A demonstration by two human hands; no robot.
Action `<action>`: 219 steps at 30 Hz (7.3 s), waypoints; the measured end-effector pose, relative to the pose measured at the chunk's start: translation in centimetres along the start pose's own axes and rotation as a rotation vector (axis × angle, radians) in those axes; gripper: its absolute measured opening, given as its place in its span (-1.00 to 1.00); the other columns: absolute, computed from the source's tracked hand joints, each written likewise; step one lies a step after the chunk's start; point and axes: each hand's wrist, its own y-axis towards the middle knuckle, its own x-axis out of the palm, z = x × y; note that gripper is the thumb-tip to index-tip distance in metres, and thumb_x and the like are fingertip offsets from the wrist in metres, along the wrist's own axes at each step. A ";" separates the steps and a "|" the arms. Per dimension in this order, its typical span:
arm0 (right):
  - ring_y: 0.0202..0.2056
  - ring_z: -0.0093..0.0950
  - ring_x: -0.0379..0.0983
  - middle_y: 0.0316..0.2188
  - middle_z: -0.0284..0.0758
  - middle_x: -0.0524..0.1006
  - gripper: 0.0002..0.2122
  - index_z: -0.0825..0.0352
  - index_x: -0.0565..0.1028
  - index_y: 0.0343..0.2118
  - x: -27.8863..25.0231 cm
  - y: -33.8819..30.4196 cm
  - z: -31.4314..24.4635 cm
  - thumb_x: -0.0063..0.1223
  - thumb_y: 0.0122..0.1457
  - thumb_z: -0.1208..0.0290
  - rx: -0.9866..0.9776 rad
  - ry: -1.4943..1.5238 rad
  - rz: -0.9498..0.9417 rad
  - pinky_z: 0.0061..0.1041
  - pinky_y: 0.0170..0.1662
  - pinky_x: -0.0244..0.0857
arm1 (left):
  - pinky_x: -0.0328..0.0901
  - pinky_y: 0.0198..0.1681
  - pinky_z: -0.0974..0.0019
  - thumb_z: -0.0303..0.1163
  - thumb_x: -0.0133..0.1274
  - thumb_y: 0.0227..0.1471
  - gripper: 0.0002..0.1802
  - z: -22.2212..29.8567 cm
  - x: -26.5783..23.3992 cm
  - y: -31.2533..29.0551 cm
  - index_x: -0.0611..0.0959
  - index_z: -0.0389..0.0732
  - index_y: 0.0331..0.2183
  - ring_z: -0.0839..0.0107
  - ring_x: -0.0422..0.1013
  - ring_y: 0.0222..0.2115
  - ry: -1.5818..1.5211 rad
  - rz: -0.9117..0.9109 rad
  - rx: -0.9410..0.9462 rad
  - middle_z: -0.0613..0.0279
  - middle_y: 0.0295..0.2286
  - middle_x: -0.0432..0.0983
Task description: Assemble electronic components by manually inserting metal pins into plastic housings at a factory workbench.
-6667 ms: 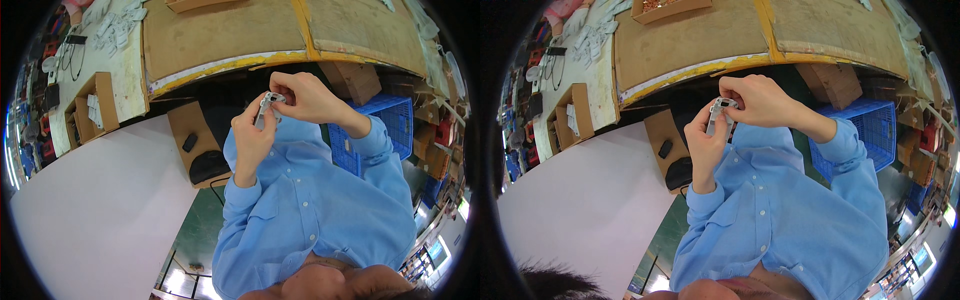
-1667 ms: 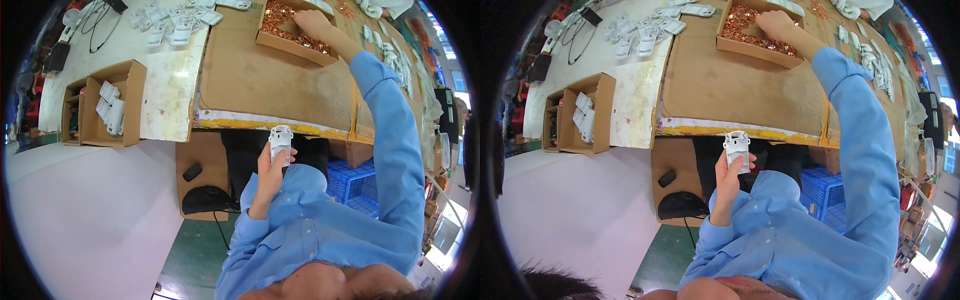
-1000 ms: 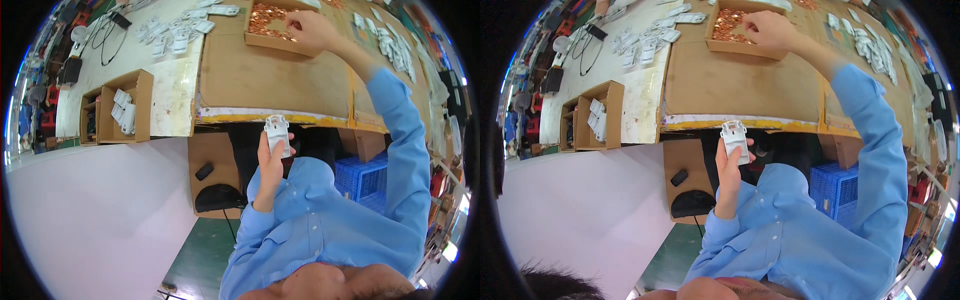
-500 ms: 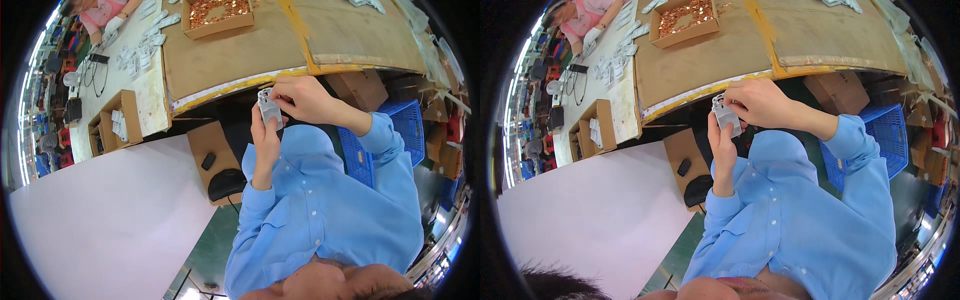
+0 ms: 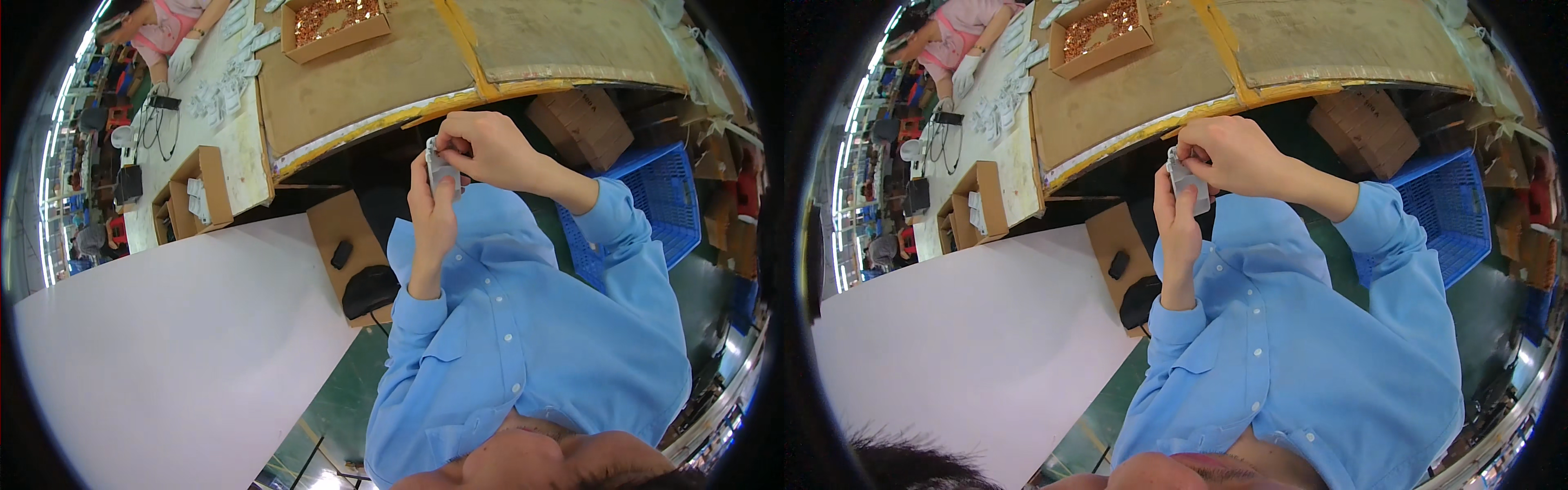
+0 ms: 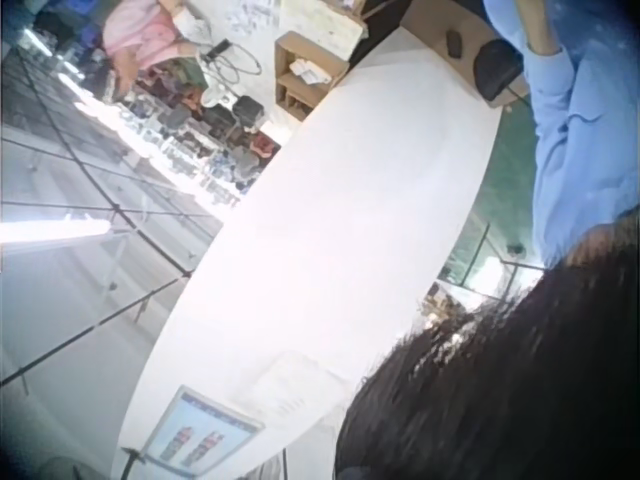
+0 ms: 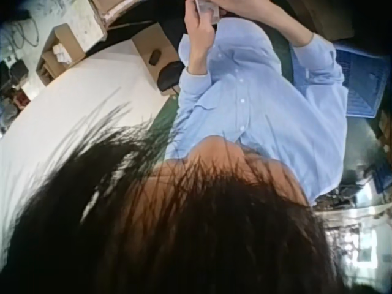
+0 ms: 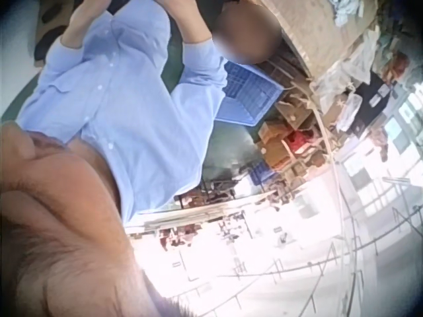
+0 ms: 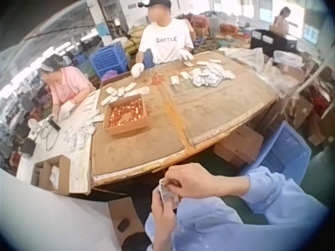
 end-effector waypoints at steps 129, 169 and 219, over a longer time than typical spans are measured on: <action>-0.50 -0.66 0.31 -0.53 -0.44 0.42 -0.78 0.41 0.48 -0.24 -17.6 4.2 22.2 0.13 0.16 0.35 0.443 -0.319 0.549 -0.63 -0.42 0.21 | 0.41 -0.17 0.31 -0.45 0.15 0.04 -0.52 8.1 -31.8 29.7 0.41 -0.39 -0.02 0.34 0.44 -0.23 0.509 0.919 0.329 0.09 -0.12 0.43; -0.20 -0.13 0.47 -0.35 -0.02 0.55 -0.79 0.40 0.58 -0.47 -21.1 28.3 29.0 0.09 -0.10 0.35 0.318 -1.251 0.168 -0.21 -0.13 0.35 | 0.39 -0.28 0.41 -0.51 -0.04 0.18 -0.76 -0.4 -10.2 9.9 0.52 -0.34 -0.11 0.44 0.49 -0.38 0.191 0.677 0.150 0.12 -0.22 0.51; -0.03 -0.13 0.48 -0.07 -0.06 0.54 -0.63 0.38 0.51 -0.10 3.2 38.8 14.8 0.06 0.04 0.30 0.374 -0.932 -0.243 -0.17 0.02 0.38 | 0.40 -0.26 0.43 -0.43 -0.01 0.20 -0.76 -2.1 -11.2 4.0 0.51 -0.30 -0.11 0.53 0.49 -0.36 -0.313 0.346 -0.226 0.18 -0.37 0.57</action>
